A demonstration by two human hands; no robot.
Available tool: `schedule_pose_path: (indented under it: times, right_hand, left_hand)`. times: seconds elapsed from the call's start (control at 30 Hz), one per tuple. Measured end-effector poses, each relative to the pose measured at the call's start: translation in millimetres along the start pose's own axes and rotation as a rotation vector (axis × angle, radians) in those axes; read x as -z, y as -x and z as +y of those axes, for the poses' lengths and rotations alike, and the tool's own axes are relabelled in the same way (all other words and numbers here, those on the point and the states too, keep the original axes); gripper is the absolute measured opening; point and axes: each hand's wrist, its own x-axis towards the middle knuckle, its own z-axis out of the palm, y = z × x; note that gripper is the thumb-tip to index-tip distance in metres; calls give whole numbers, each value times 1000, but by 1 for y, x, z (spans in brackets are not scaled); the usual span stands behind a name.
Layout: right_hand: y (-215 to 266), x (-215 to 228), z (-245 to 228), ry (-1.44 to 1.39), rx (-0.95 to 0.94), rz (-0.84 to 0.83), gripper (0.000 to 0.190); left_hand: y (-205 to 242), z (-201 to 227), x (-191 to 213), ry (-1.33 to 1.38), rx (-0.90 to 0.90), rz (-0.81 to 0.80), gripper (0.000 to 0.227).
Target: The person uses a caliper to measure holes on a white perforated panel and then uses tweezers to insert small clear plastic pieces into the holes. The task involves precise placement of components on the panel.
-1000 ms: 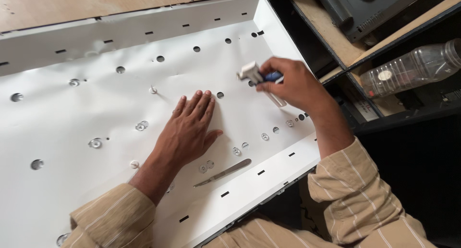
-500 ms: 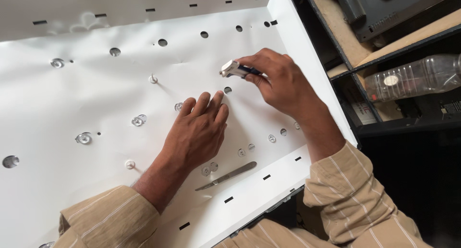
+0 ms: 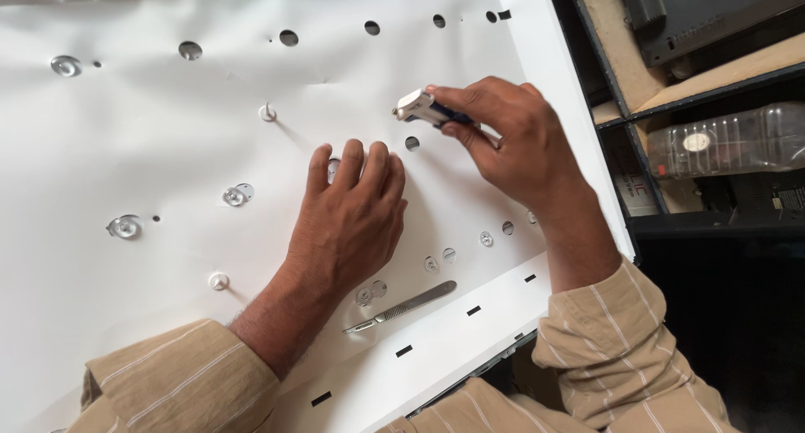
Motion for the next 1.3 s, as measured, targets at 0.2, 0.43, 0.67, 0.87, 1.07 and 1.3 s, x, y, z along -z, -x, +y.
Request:
schedule_pose_path:
  times: [0.2,0.43,0.67,0.87,1.07,1.3]
  right_hand:
    - [7,0,7,-31,-16,19,43]
    - [11,-1,9,-14,-14,21,45]
    - [11,-3,4,-5,8,30,41]
    - [10,-4,2,-46,0,21,40]
    - [9,-11,1,-134,22,30,34]
    - [8,-14,3,-59,77,-1,31]
  left_hand:
    - [1,-1,-2,-66,50,17,62]
    - [1,-1,-5,-53,55,79,58]
    - [3,1,-10,-122,44,93,51]
    - [-1,-3,-13,-31,85,126,44]
    - [3,-5,-11,-21,-9,163,47]
    - [15,-1,-4,-85,-79,150,25]
